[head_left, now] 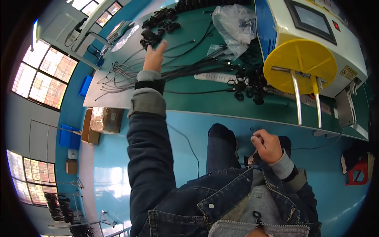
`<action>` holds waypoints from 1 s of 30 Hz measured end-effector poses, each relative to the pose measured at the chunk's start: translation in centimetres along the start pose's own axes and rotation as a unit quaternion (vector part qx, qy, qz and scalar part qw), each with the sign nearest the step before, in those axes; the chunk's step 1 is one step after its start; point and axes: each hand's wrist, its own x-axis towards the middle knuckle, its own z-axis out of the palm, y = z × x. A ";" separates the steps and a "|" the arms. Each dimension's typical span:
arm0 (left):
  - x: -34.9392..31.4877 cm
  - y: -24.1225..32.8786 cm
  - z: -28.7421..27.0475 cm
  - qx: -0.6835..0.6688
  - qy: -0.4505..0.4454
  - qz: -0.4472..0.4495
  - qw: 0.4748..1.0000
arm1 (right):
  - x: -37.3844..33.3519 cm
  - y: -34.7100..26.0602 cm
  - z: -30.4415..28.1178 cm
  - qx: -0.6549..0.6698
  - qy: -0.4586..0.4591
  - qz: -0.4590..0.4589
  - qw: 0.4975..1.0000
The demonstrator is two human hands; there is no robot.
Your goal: The person picks up a cable, winds it around the rods of a machine, and removes the coiled cable. They then secure the coil with a tie and place it aside, repeating this process with additional cables.
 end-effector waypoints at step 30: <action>-24.1 9.4 13.0 0.170 -0.429 0.040 0.886 | -4.2 -4.4 -9.3 -0.250 0.298 -0.326 0.862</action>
